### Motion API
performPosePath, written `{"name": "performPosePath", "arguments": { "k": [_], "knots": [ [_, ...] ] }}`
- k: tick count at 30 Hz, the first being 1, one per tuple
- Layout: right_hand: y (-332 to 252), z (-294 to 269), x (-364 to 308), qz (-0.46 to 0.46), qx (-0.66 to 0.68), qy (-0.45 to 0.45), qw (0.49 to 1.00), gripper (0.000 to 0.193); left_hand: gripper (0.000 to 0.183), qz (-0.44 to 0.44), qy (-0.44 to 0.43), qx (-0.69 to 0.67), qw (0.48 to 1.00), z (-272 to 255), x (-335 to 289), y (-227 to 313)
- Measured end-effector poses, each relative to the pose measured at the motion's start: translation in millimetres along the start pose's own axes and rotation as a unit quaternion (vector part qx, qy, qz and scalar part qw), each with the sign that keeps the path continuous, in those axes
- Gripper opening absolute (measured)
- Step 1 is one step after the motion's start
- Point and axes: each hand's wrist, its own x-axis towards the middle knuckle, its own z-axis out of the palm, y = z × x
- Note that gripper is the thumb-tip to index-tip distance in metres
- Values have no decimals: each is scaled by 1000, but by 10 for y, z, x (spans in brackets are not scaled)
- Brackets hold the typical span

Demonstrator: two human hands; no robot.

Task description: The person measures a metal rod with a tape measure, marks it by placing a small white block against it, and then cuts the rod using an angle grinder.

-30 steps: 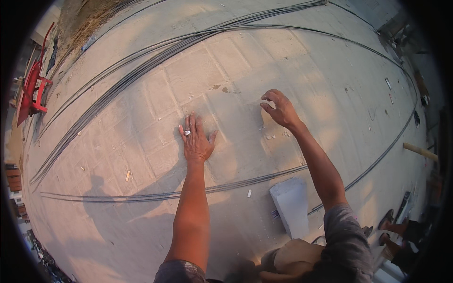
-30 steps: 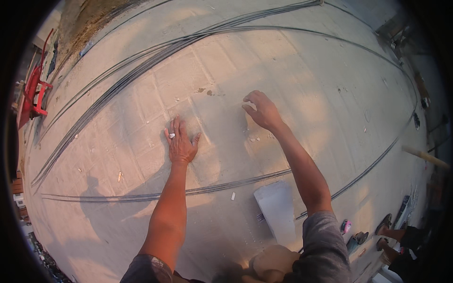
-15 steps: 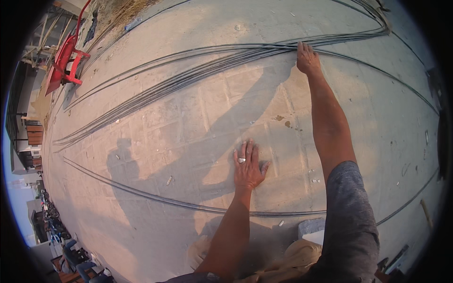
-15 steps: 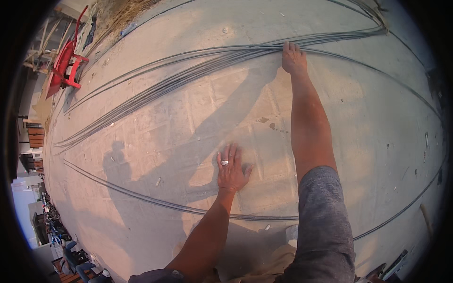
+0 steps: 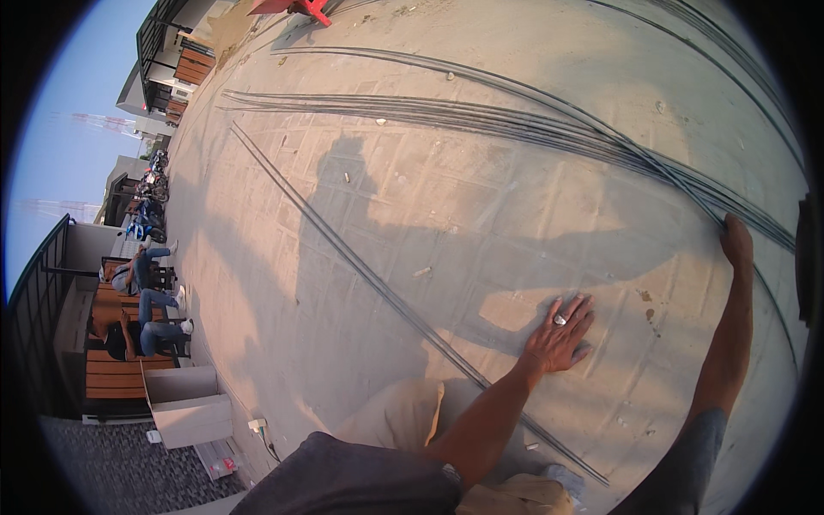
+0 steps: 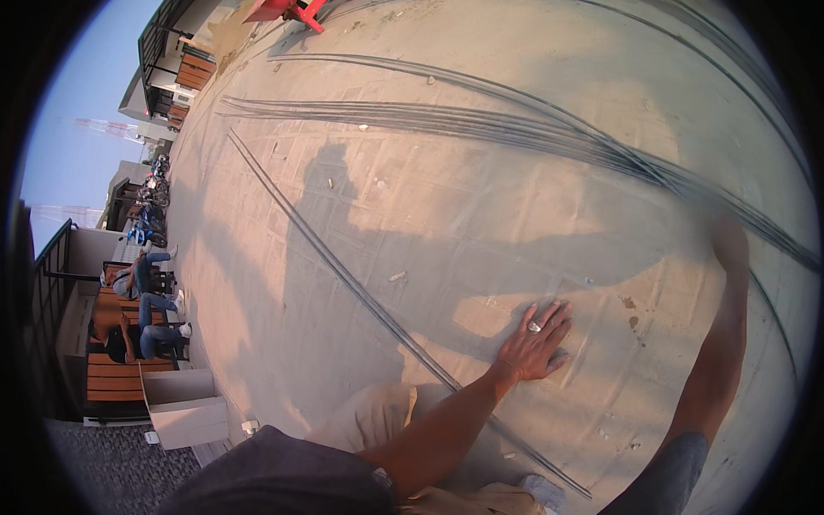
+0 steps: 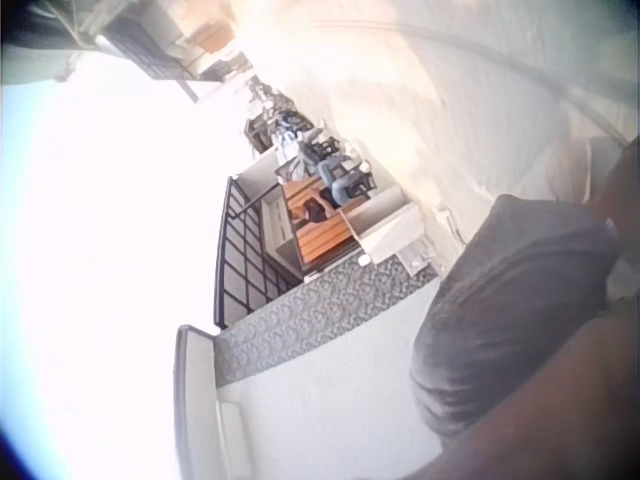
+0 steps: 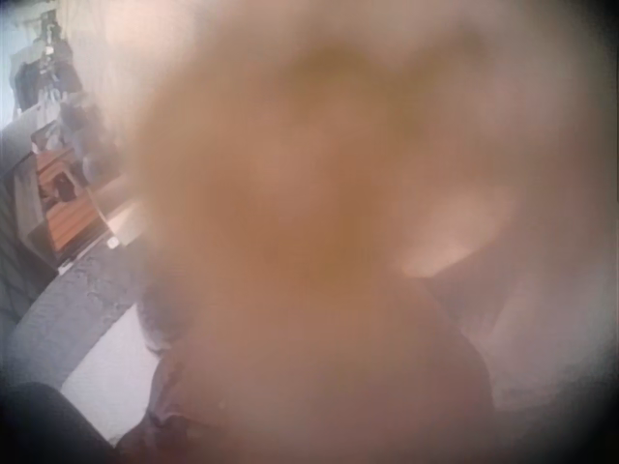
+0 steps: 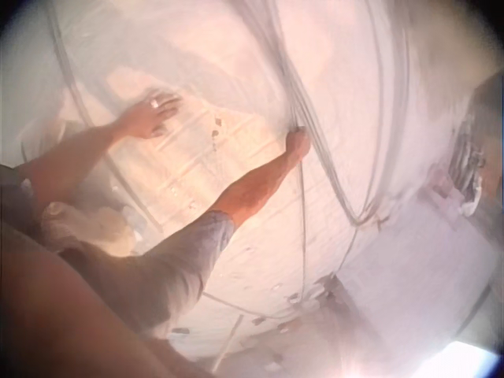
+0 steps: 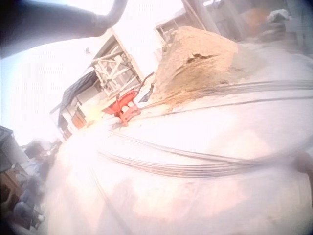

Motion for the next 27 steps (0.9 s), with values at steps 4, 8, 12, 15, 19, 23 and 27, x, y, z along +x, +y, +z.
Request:
{"name": "performPosePath", "arguments": {
  "k": [4, 8, 12, 15, 19, 23, 27],
  "knots": [
    [6, 161, -390, -114, 117, 30, 986, 19, 69, 1, 2, 0, 1000, 43, 24, 16],
    [-594, 14, -1080, -63, 250, -84, 962, 27, 70, -6, 18, 13, 1000, 93, -94, -28],
    [-966, -1049, -1879, -31, 278, -102, 955, 34, 71, 10, 69, 12, 997, 79, -124, -21],
    [-1046, -1282, -2418, -53, 306, -10, 950, 37, 72, 16, 97, 37, 994, 143, -134, -22],
    [-1323, -1878, -3221, -33, 233, 100, 967, 36, 70, 35, 126, 5, 991, 201, -172, -35],
    [-1774, -2294, -3935, -38, 210, 168, 962, 30, 61, 38, 243, -159, 956, 275, -173, -269],
    [-2133, -2015, -4426, -67, 202, 140, 967, 29, 58, -85, 232, -739, 627, 182, -576, -885]
  ]
}}
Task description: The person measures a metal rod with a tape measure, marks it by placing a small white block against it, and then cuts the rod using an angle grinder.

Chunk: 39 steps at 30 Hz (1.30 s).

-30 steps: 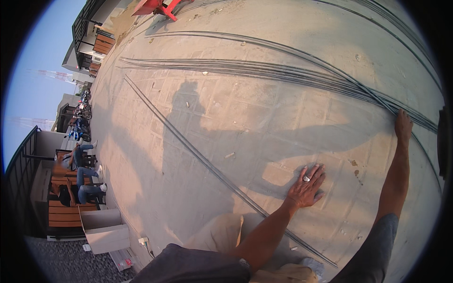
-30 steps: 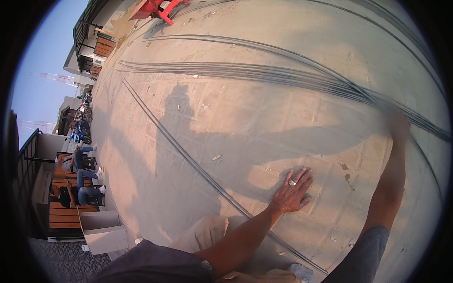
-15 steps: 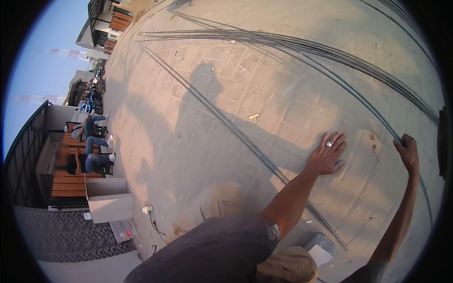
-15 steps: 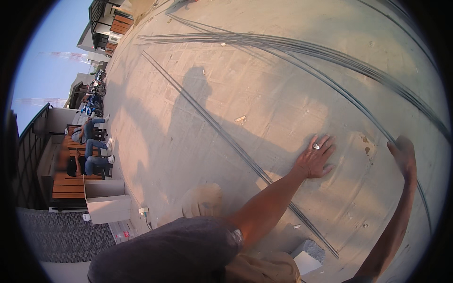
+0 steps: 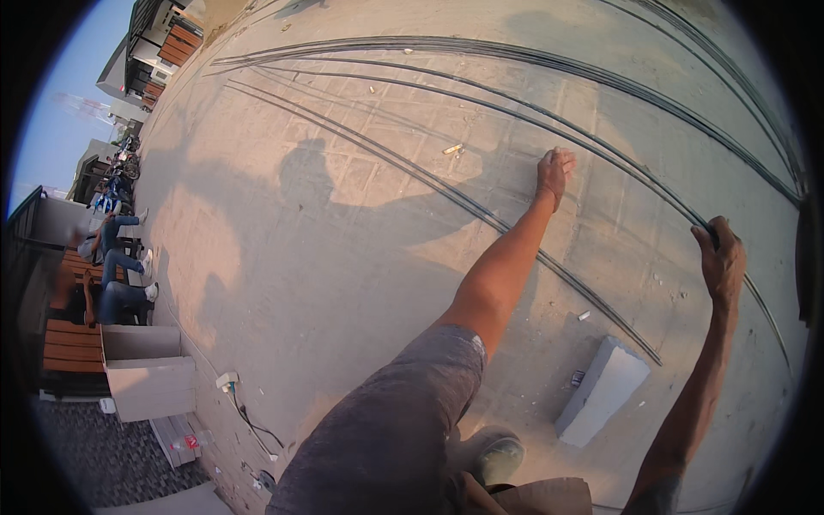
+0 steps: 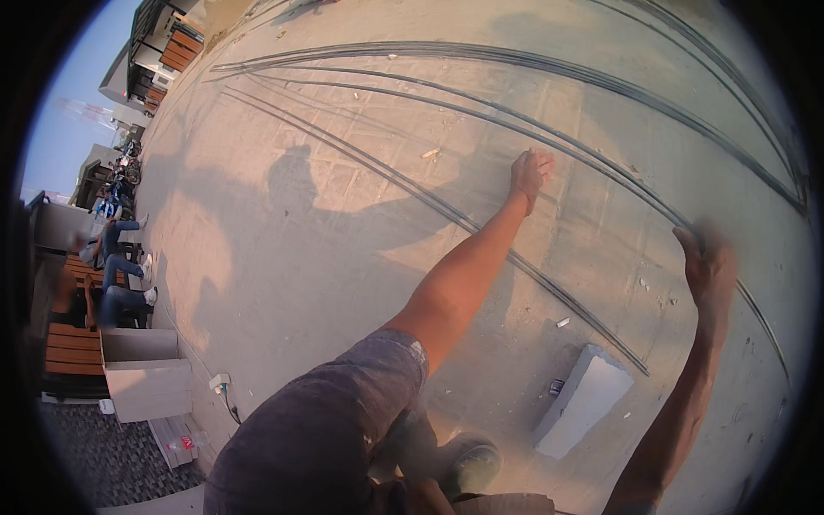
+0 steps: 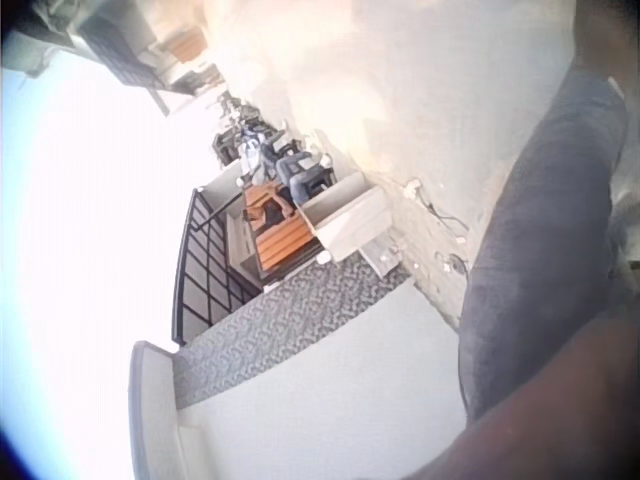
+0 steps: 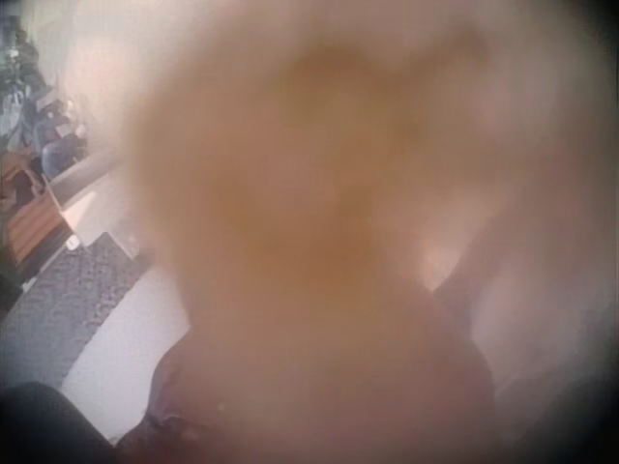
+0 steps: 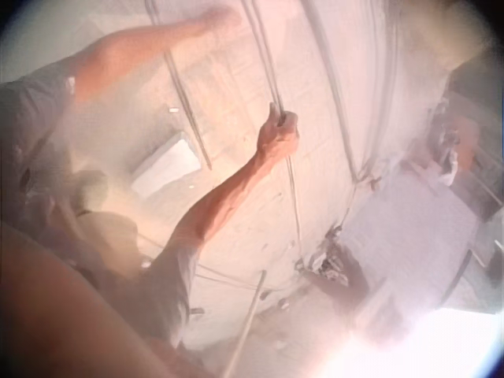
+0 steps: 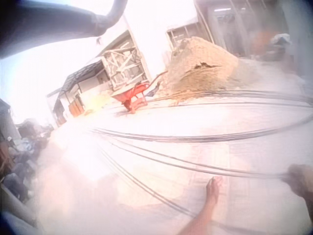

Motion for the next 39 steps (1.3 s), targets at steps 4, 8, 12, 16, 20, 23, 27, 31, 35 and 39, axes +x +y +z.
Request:
{"name": "performPosePath", "arguments": {
  "k": [4, 8, 12, 16, 20, 23, 27, 31, 35, 39],
  "knots": [
    [204, -91, -411, 9, -7, 50, 999, 29, 68, 24, 148, -577, 803, 52, -314, 1547],
    [-389, 157, -577, -60, 24, 38, 997, 26, 61, 30, 356, -522, 775, -969, -709, 2226],
    [-506, -79, -772, -98, 22, 58, 993, 25, 27, -37, 380, -344, 858, -935, -1053, 2706],
    [-768, -310, -1138, -50, 65, -14, 997, 26, 30, -56, 348, -369, 860, -1075, -1717, 2885],
    [-833, -148, -1657, -30, 60, -82, 994, 30, 39, -21, 343, -331, 879, -1228, -2272, 2489],
    [-662, 116, -2065, -19, 83, -129, 988, 28, 27, -45, 362, -293, 884, -1394, -2273, 1997],
    [-723, 660, -2274, -76, 57, -205, 974, 24, 31, -139, 398, -260, 868, -2311, -2565, 1119],
    [-427, 887, -2403, -92, 18, -165, 982, 17, 32, -121, 370, -195, 900, -2260, -2521, 1003],
    [-424, 880, -2267, -76, -22, -121, 989, 9, 33, -89, 325, -154, 929, -2321, -2271, 1057],
    [-436, 953, -2231, -83, -61, -166, 981, 7, 38, -90, 317, -189, 925, -2515, -2270, 843]
  ]
}}
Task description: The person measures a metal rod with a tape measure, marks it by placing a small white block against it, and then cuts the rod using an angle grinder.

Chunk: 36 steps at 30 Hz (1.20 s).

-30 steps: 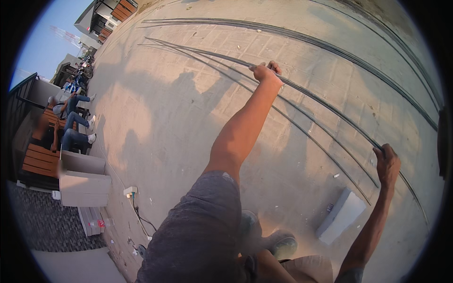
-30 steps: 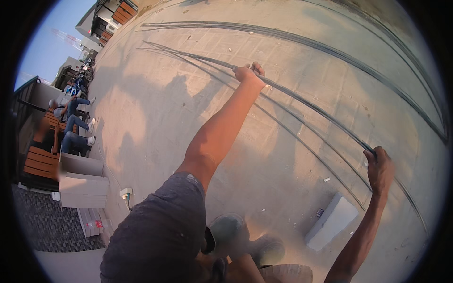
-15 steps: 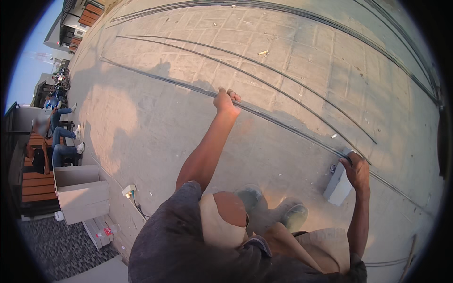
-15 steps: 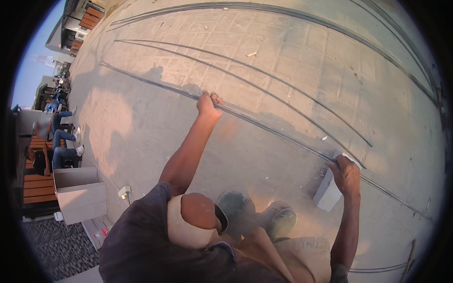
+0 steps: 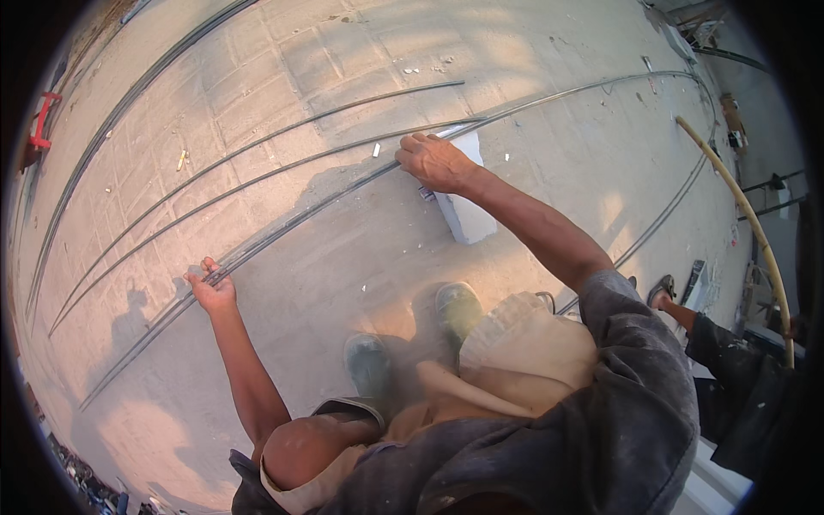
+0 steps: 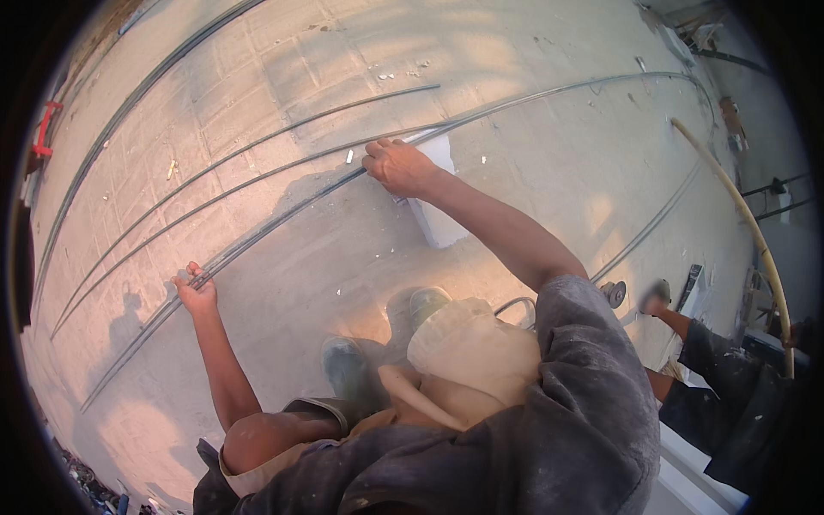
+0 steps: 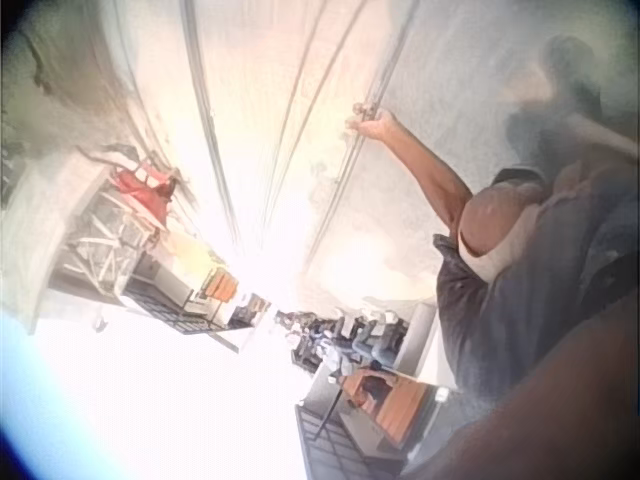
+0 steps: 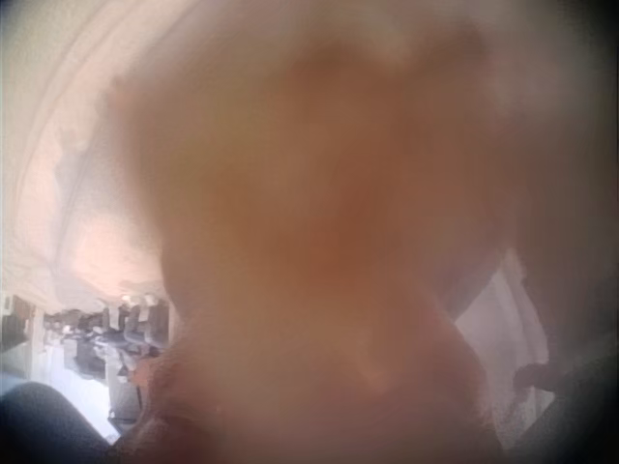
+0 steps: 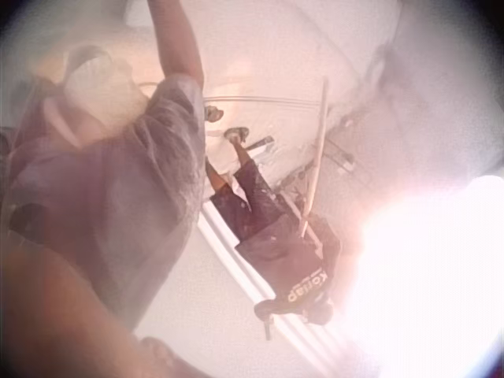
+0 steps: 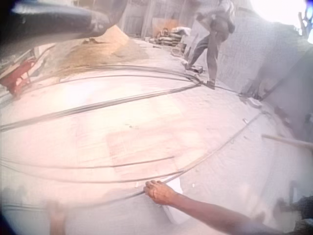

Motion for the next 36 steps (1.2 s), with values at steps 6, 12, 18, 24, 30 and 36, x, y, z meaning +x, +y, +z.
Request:
{"name": "performPosePath", "arguments": {
  "k": [6, 12, 18, 24, 30, 36],
  "knots": [
    [-273, -150, -284, 148, 19, 111, 983, 42, 43, -25, -4, -19, 999, -207, 99, -58],
    [-552, -98, -994, 455, 134, 34, 880, 106, 37, -2, -73, 8, 997, -447, 255, -2],
    [-481, 285, -1137, 449, 212, 94, 863, 111, 24, -7, 12, -53, 998, -223, 140, 144],
    [-198, 231, -965, 392, 201, 129, 888, 110, 14, -34, -23, -13, 999, 27, -92, 74],
    [-635, 334, -249, 332, 188, 87, 920, 109, 44, -58, -25, -104, 993, -673, 175, 73],
    [434, -49, -750, 202, -57, 268, 940, 56, 52, -98, -26, -135, 986, 263, -306, 23]
  ]
}}
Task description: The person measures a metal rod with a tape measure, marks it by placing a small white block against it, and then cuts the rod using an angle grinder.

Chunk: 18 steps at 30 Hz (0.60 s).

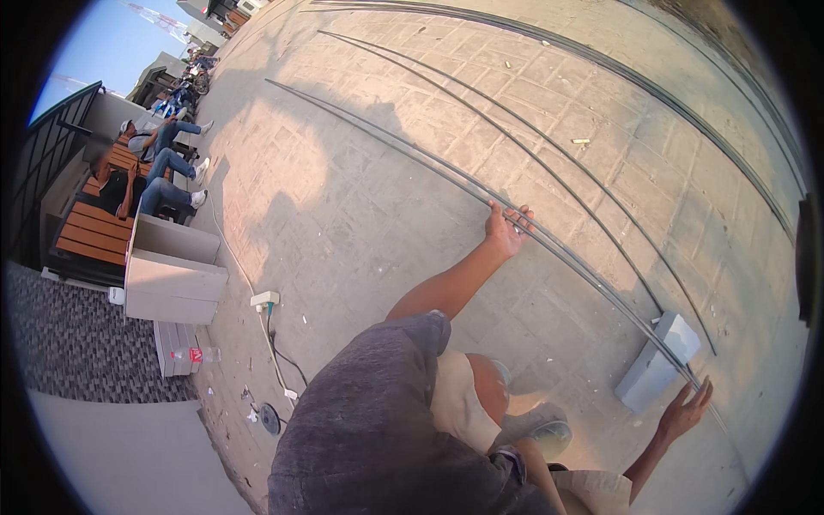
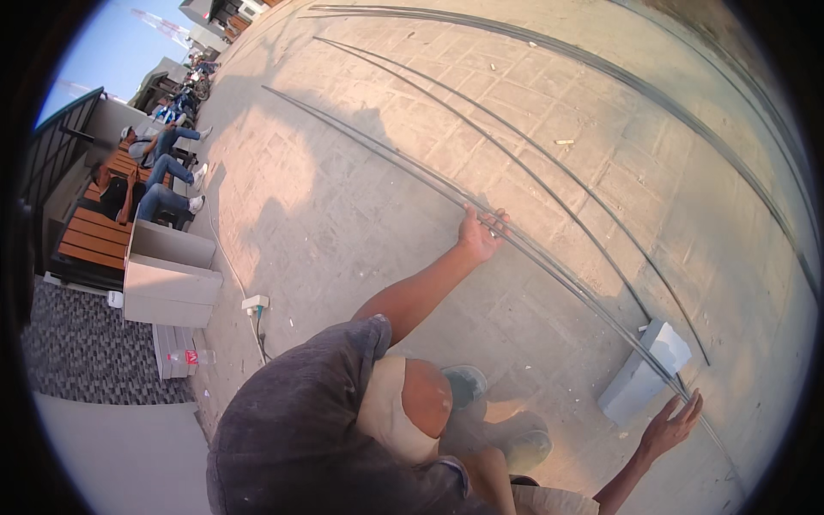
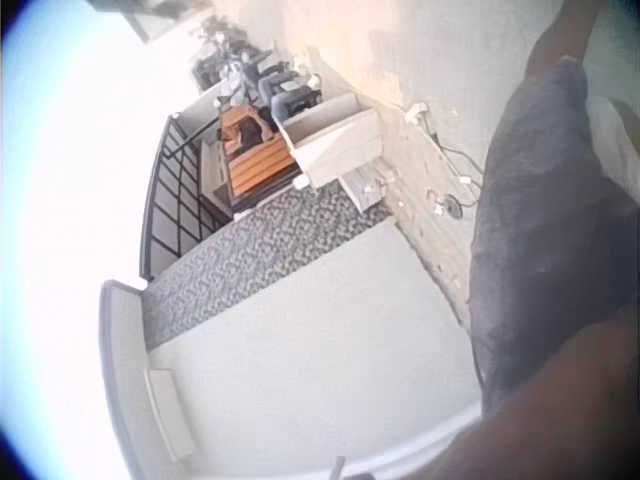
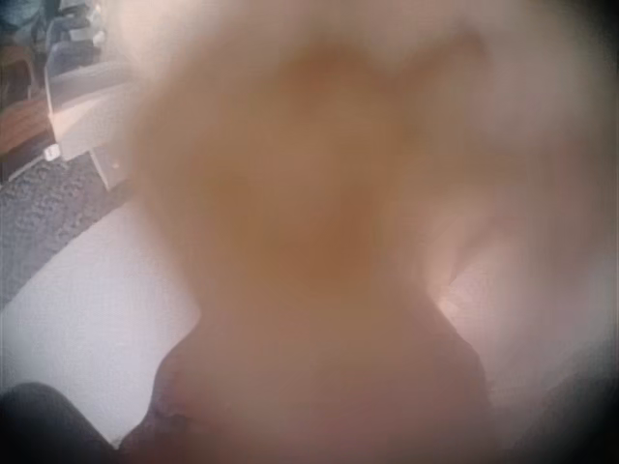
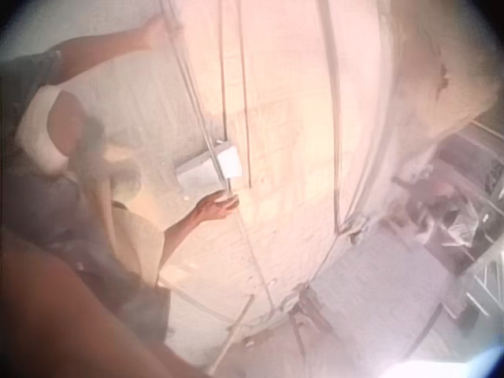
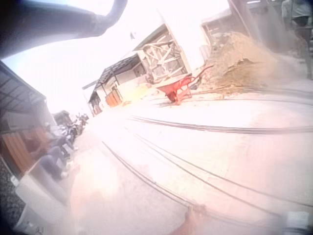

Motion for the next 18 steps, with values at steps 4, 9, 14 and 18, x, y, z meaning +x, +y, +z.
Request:
{"name": "performPosePath", "arguments": {
  "k": [4, 9, 14, 18],
  "knots": [
    [25, 106, 370, -97, 40, -212, 972, 33, 47, 50, 18, -33, 998, -717, 86, 40],
    [566, 346, 570, -57, 235, -280, 929, 15, 43, 31, 6, -41, 999, -225, -134, -151],
    [696, 609, 590, -22, 352, -271, 896, 13, 44, 44, 7, -20, 999, -297, -68, -129],
    [748, 565, 718, -23, 323, -316, 892, 25, 43, 23, -9, -24, 999, -275, -60, -179]
  ]
}}
